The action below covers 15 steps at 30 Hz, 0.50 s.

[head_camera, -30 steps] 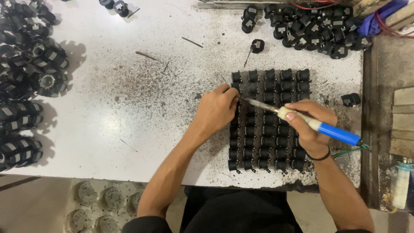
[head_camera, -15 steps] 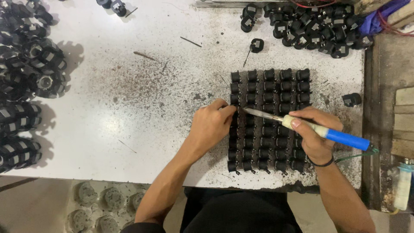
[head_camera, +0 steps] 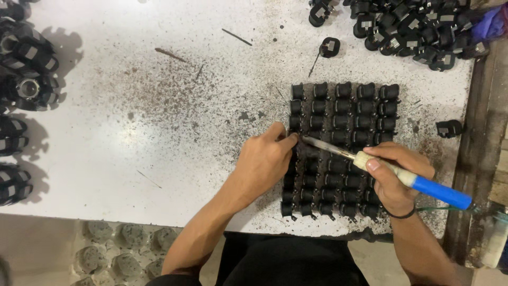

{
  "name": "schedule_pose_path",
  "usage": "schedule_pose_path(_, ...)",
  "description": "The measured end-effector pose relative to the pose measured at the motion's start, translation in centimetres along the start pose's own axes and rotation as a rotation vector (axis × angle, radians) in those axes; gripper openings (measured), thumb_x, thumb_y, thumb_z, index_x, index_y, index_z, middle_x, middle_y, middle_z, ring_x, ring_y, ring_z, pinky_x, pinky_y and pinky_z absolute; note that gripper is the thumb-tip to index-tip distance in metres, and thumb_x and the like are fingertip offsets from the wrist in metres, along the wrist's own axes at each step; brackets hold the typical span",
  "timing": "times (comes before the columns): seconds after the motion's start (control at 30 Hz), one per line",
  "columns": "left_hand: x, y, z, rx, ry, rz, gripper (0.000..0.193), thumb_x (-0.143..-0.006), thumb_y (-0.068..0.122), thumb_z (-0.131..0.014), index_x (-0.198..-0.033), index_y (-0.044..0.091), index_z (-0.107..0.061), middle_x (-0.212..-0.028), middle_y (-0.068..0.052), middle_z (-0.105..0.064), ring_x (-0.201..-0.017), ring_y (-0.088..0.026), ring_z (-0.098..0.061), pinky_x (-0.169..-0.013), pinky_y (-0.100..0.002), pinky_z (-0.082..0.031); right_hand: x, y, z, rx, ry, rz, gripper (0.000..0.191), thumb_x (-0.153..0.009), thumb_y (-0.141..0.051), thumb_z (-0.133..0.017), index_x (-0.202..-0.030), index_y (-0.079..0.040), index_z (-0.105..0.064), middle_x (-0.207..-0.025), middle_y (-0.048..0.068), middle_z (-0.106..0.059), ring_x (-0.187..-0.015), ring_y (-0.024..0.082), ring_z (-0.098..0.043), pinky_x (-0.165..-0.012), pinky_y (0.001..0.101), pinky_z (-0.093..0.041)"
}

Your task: The person solders wire leads onto small black electrical components arranged in a grid on a workbench. They hold each component steady with one hand while applying a heated soldering iron and solder to the joint, working through the components one at a time and moving finished pieces aside.

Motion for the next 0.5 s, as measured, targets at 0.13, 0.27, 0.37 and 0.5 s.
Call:
schedule_pose_path(0.13,-0.24,0.27,0.09,0.022,0.030,-0.004,0.018,-0.084,0.001,-0.068,-0.101,-0.001,-0.072,-0.093,-0.014,-0.061,-0.068,-0.032,-0.068,-0.057,-0.041,-0.057,0.33,-0.30,0.17,-0.017,-0.004,-0.090,0.021,-0.084,-0.006,-0.072,-0.099,0.010,-0.071,-0.086,0.021,-0.071,-0.061,0.016,-0.064,-0.057,0.0225,-0.047)
schedule_pose_path(0.27,-0.38,-0.03,0.01,0.060,-0.009,0.051,0.018,-0.081,0.001,-0.070,-0.098,-0.001,-0.074,-0.092,-0.016,-0.062,-0.061,-0.033,-0.066,-0.054,-0.042,-0.056,0.52,-0.35,0.43,-0.086,0.002,-0.088,0.023,-0.088,-0.007,-0.072,-0.100,0.012,-0.070,-0.087,0.021,-0.071,-0.067,0.018,-0.066,-0.062,0.0231,-0.050)
schedule_pose_path(0.37,-0.29,-0.12,-0.18,0.056,-0.072,0.098,0.023,-0.082,-0.005,-0.065,-0.104,-0.004,-0.072,-0.093,-0.015,-0.062,-0.061,-0.028,-0.068,-0.050,-0.038,-0.057,0.59,-0.16,0.54,-0.121,0.010,-0.058,0.024,-0.089,-0.008,-0.073,-0.100,0.013,-0.069,-0.088,0.022,-0.070,-0.067,0.019,-0.067,-0.062,0.0233,-0.051)
schedule_pose_path(0.5,-0.18,-0.14,-0.02,0.040,0.008,0.028,0.025,-0.077,-0.004,-0.067,-0.102,-0.003,-0.072,-0.093,-0.015,-0.062,-0.067,-0.030,-0.068,-0.056,-0.040,-0.057,0.71,-0.25,0.69,-0.125,0.028,-0.108,0.025,-0.088,-0.008,-0.072,-0.101,0.013,-0.069,-0.085,0.022,-0.070,-0.062,0.017,-0.065,-0.058,0.0216,-0.049)
Point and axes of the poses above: each hand's wrist, its own x-axis away from the middle knuckle, its own z-axis out of the back of the hand, y = z × x, the point moved 1 cm from there along -x, towards the middle knuckle
